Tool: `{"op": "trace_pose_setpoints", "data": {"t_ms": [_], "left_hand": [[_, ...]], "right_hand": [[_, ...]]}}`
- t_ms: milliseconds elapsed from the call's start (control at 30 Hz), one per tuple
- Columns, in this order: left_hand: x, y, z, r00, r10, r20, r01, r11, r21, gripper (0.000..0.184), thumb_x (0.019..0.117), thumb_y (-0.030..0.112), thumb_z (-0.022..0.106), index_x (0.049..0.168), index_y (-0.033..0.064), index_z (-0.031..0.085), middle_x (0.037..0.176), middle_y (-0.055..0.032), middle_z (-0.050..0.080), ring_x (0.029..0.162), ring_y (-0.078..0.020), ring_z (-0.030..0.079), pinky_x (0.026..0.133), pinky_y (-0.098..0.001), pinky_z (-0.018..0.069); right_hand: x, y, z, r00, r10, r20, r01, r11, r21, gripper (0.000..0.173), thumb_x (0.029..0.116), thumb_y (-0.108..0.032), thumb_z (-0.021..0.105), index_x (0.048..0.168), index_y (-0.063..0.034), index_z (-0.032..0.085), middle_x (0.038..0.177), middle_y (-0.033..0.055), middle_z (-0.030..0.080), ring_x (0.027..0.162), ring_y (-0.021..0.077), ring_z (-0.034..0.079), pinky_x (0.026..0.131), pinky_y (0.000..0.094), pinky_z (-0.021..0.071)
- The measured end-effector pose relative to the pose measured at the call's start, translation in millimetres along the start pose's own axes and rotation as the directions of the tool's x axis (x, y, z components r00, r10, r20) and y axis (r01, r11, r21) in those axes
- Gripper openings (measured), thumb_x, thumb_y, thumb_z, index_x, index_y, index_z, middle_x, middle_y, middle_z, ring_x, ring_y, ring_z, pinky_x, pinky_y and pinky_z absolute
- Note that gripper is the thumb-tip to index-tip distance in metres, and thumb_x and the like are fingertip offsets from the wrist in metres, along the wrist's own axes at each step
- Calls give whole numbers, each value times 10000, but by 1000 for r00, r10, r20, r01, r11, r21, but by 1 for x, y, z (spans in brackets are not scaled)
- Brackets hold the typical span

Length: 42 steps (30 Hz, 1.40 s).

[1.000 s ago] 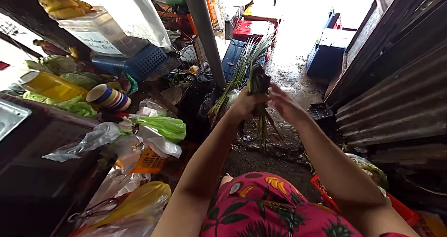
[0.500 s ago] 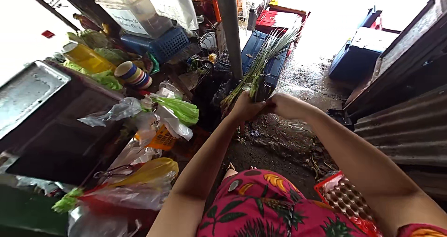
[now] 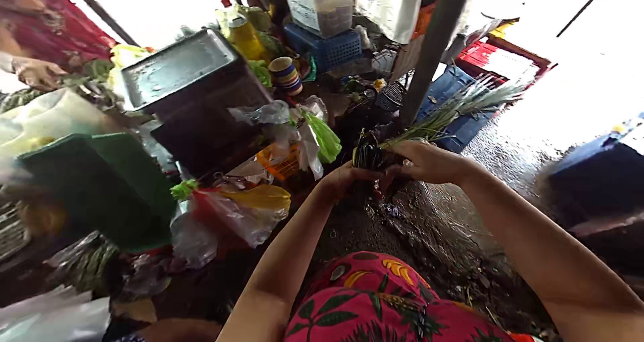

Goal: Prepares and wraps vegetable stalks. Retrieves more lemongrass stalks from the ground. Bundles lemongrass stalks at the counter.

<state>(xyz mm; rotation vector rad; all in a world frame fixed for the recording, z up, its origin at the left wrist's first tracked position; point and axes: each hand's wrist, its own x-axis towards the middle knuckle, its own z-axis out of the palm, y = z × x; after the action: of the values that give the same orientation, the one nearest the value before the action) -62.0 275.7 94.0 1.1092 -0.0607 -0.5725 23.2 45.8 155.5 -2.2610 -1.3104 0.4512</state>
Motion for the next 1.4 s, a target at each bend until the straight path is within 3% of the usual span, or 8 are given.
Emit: {"op": "trace_pose_setpoints", "data": {"t_ms": [67,233,467,700,800,933,1167,1400], "left_hand": [[-22,2,-15,992,30,-123,-32,999,-18,222,900,92,647,1118,103,604,800,-8,686,731,-138,698,775,-365,626],[-77,11,-41,952,186,-243,-163,980,110,248,867,56,674,1101,67,594,862,-22,687,731,-138,689,740,-336,622],[-153,27,-64,686,509,-520,-377,860,345,350,881,95,738,1200,11,622,983,-67,727,910,-142,710,858,-354,604],[-234,33,-108,732,353,-583,-351,928,121,311,883,72,697,1176,27,605,888,-84,726,774,-164,717,727,-342,620],[-261,22,-132,752,367,-548,-344,927,149,360,857,72,724,1190,27,594,898,-81,721,769,-172,717,734,-347,625],[-293,14,-146,728,379,-572,-361,920,150,400,832,64,716,1205,40,572,937,-52,718,805,-151,713,763,-336,620],[-333,12,-158,477,483,-734,-420,859,293,453,815,48,744,1232,6,573,1018,-54,722,940,-134,706,877,-343,603],[-340,24,-163,298,449,-842,-551,801,232,318,868,-16,649,1179,24,594,943,-43,731,848,-121,716,814,-310,616]], "right_hand": [[18,-17,5,998,-46,53,52,993,-109,423,1090,-332,470,1408,-85,599,1254,150,657,1252,317,589,1112,554,423],[78,-66,39,965,-183,-187,151,973,-172,205,974,-21,573,1094,-18,738,985,161,635,1017,341,624,920,516,536],[167,-165,133,770,140,-622,186,884,429,315,994,1,534,1249,-41,714,1190,131,706,1114,200,669,977,403,548],[220,-213,160,979,30,-201,103,779,618,450,1102,-163,294,1323,-29,662,1637,79,380,1504,200,343,1230,450,280],[229,-228,151,994,-105,-15,95,820,565,505,1084,-172,264,1527,-58,477,1571,117,467,1431,190,446,1186,416,353],[252,-237,153,984,-172,42,111,785,610,513,1053,-213,269,1367,-55,642,1512,57,545,1372,134,513,1136,371,420],[285,-226,154,958,-230,170,103,832,545,416,986,-297,568,1336,-86,645,1280,76,684,1111,153,664,940,392,560],[309,-242,215,856,-492,156,354,779,517,602,977,-324,679,1474,-44,487,1346,133,636,1200,174,639,1031,353,531]]}}
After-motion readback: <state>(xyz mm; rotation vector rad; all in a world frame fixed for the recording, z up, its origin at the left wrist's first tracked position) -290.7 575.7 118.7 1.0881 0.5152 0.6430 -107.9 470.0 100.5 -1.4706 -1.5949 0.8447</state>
